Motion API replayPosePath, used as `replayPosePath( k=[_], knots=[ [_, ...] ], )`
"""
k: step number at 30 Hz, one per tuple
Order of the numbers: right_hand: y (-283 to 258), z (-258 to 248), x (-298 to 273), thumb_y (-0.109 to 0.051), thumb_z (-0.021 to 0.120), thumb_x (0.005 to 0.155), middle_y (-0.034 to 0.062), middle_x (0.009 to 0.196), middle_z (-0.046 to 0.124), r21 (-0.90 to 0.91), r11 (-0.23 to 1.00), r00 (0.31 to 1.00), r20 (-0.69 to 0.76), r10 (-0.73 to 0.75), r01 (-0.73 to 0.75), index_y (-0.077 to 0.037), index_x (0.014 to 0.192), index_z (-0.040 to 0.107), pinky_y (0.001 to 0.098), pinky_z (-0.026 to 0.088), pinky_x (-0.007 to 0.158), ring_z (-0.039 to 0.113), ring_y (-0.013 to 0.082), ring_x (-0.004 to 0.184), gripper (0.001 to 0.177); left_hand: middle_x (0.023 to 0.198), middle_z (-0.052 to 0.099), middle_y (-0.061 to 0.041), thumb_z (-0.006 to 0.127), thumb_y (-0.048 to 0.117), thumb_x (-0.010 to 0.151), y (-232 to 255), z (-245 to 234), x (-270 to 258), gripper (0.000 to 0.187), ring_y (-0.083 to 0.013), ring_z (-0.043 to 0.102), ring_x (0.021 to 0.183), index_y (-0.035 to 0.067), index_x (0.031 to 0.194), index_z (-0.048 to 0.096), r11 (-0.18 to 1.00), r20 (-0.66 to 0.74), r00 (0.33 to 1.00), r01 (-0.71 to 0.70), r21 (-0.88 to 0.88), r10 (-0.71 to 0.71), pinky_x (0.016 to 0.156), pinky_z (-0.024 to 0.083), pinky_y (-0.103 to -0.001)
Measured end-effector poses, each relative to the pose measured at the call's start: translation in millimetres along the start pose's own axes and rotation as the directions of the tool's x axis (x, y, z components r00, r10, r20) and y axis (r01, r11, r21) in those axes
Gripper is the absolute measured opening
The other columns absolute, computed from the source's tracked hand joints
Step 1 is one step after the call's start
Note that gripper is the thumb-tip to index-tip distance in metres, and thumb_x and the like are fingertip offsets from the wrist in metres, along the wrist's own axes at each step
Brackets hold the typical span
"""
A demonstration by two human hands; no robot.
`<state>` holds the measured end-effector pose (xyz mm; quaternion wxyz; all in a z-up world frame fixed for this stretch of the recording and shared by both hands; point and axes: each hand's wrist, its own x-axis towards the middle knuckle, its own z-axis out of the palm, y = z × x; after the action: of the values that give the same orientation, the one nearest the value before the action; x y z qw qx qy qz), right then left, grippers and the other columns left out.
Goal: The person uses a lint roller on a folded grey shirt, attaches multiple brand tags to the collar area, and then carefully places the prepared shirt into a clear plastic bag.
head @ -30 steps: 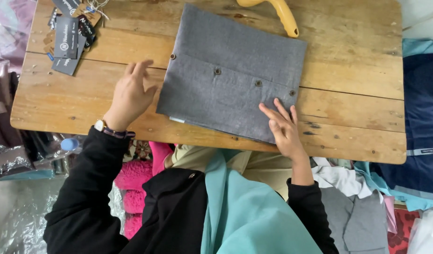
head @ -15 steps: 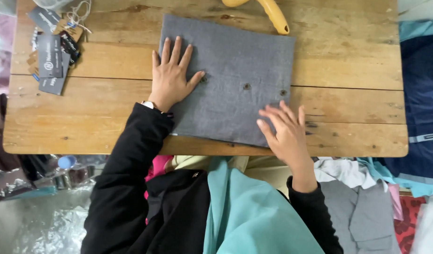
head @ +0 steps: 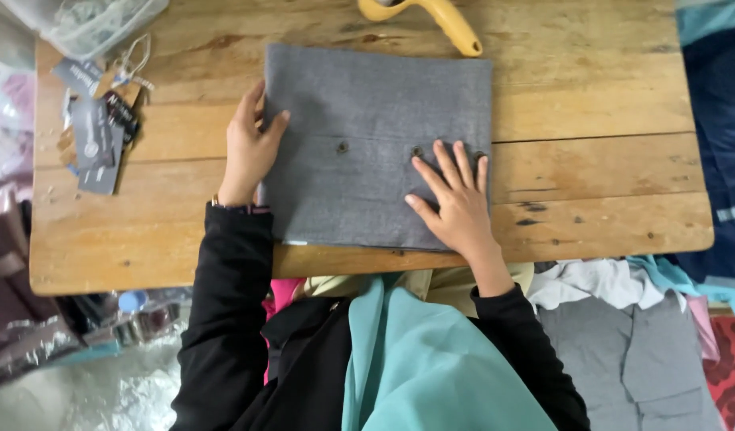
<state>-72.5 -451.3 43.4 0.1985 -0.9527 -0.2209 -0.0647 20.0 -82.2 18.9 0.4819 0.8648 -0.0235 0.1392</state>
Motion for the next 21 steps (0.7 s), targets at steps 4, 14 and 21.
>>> replayPosePath(
  k=[4,14,21],
  knots=[
    [0,-2,-1,-0.052,0.049,0.106,0.0082,0.169,0.031,0.026,0.999,1.0,-0.023,-0.02,0.021,-0.022,0.155,0.051,0.0648,0.002,0.125,0.016,0.0338,0.159,0.057,0.153,0.05,-0.019,0.075,0.02,0.096,9,-15,10,0.056,-0.0154,0.07,0.111,0.006,0.144,0.051,0.908,0.015,0.971,0.23,-0.351,-0.24,0.092,0.059,-0.027],
    [0,-9,-17,-0.061,0.038,0.104,0.0097,0.173,0.015,-0.092,0.996,0.993,0.112,0.031,-0.021,-0.027,0.163,0.033,0.0666,-0.002,0.123,0.006,0.0388,0.159,0.068,0.132,0.056,-0.018,0.054,-0.009,0.09,-2,13,-7,0.041,-0.0346,0.054,0.105,0.006,0.126,0.063,0.972,-0.067,0.985,-0.145,0.186,0.16,0.095,0.047,-0.045],
    [37,-23,-49,-0.065,0.031,0.102,0.0044,0.172,0.02,-0.03,0.988,0.935,0.33,-0.131,0.149,-0.031,0.161,0.035,0.0653,-0.002,0.123,0.009,0.0339,0.159,0.068,0.116,0.061,-0.008,0.069,0.031,0.103,31,-6,-42,0.037,-0.034,0.057,0.101,0.017,0.136,0.06,0.798,-0.165,0.959,-0.088,0.596,0.229,0.076,0.046,-0.049]
  ],
)
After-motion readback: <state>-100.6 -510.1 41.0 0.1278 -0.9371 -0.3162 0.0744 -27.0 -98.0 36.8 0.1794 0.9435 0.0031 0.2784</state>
